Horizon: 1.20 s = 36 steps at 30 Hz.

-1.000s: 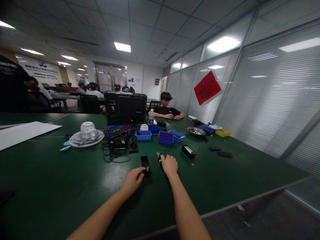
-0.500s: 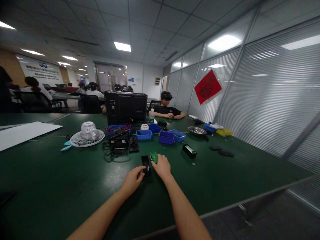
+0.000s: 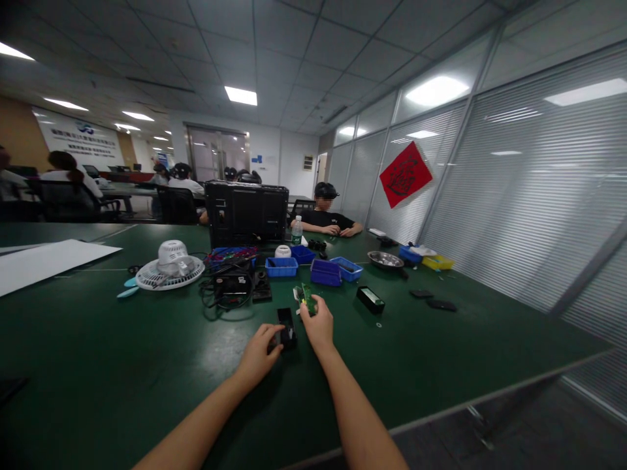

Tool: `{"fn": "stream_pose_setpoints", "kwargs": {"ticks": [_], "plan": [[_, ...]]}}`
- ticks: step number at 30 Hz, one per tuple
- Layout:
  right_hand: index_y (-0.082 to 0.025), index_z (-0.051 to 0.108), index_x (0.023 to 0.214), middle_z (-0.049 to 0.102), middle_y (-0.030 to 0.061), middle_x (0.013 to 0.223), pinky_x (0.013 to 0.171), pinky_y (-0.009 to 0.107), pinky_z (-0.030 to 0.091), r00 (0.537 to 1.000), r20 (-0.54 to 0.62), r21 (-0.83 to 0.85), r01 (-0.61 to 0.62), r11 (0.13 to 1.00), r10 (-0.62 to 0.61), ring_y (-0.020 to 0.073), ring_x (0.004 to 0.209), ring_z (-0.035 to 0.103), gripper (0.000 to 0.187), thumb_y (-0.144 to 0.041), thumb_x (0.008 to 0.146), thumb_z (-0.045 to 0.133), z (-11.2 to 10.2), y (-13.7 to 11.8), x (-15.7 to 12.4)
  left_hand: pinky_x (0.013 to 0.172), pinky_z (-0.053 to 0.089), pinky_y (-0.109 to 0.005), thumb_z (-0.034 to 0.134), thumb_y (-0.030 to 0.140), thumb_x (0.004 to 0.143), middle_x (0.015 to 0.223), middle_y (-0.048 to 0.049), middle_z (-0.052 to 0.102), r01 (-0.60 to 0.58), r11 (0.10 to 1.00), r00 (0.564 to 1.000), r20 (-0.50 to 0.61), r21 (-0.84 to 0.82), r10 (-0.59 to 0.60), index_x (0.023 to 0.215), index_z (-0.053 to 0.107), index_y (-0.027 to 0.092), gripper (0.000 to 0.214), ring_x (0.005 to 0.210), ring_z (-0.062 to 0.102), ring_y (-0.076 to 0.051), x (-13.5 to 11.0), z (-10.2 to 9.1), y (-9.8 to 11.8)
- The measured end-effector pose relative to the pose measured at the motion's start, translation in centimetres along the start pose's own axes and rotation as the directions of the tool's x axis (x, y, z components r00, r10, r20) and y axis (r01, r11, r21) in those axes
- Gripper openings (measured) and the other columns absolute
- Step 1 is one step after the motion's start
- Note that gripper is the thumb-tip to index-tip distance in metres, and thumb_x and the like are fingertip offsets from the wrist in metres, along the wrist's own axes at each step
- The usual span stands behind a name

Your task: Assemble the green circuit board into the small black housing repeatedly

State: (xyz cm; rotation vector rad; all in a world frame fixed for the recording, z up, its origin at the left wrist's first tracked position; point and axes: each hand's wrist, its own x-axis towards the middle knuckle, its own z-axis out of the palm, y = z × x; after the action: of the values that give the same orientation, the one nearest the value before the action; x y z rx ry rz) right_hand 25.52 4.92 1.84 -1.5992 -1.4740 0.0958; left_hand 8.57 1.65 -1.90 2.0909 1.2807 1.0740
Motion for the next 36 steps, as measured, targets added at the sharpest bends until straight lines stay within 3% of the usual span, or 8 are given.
{"fn": "stream_pose_setpoints", "kwargs": {"ticks": [4, 9, 26, 36], "plan": [[-0.016, 0.053, 0.106, 0.06, 0.0028, 0.078, 0.067, 0.025, 0.043, 0.993, 0.027, 0.063, 0.111, 0.992, -0.113, 0.0148, 0.067, 0.056, 0.04, -0.04, 0.074, 0.049, 0.7, -1.6, -1.3, 0.078, 0.044, -0.026, 0.055, 0.015, 0.068, 0.102, -0.004, 0.052, 0.1, 0.995, 0.995, -0.022, -0.016, -0.1, 0.125, 0.036, 0.019, 0.06, 0.076, 0.052, -0.011, 0.3, 0.6, -0.8], [-0.017, 0.054, 0.104, 0.06, 0.0063, 0.097, 0.08, 0.026, 0.042, 0.97, 0.078, -0.004, 0.232, 0.973, -0.231, 0.0171, 0.088, 0.056, 0.036, -0.035, 0.073, 0.051, 1.6, -2.3, -2.3, 0.076, 0.043, -0.027, 0.058, 0.019, 0.068, 0.102, -0.0046, 0.054, 0.116, 0.993, 0.993, -0.006, 0.008, -0.116, 0.123, 0.038, 0.019, 0.059, 0.075, 0.052, -0.012, 0.4, 0.9, -1.1], [-0.02, 0.054, 0.095, 0.059, 0.0042, 0.09, 0.064, 0.024, 0.039, 0.959, 0.158, -0.239, 0.267, 0.933, -0.234, 0.0159, 0.077, 0.057, 0.031, -0.044, 0.076, 0.051, 2.3, -1.8, -3.0, 0.075, 0.042, -0.025, 0.053, 0.019, 0.071, 0.095, -0.003, 0.055, 0.088, 0.995, 0.996, 0.02, 0.048, -0.09, 0.115, 0.046, 0.019, 0.044, 0.076, 0.052, -0.012, 0.3, 0.5, -0.5], [-0.019, 0.051, 0.086, 0.048, 0.0036, 0.087, 0.056, 0.023, 0.033, 0.941, 0.19, -0.362, 0.334, 0.87, -0.281, 0.0141, 0.071, 0.052, 0.03, -0.049, 0.079, 0.046, 2.1, -2.4, -3.2, 0.072, 0.039, -0.024, 0.045, 0.008, 0.07, 0.086, -0.0033, 0.055, 0.065, 0.991, 0.997, 0.024, 0.117, -0.068, 0.102, 0.052, 0.018, 0.033, 0.076, 0.051, -0.013, 0.5, 0.3, -0.6]]}}
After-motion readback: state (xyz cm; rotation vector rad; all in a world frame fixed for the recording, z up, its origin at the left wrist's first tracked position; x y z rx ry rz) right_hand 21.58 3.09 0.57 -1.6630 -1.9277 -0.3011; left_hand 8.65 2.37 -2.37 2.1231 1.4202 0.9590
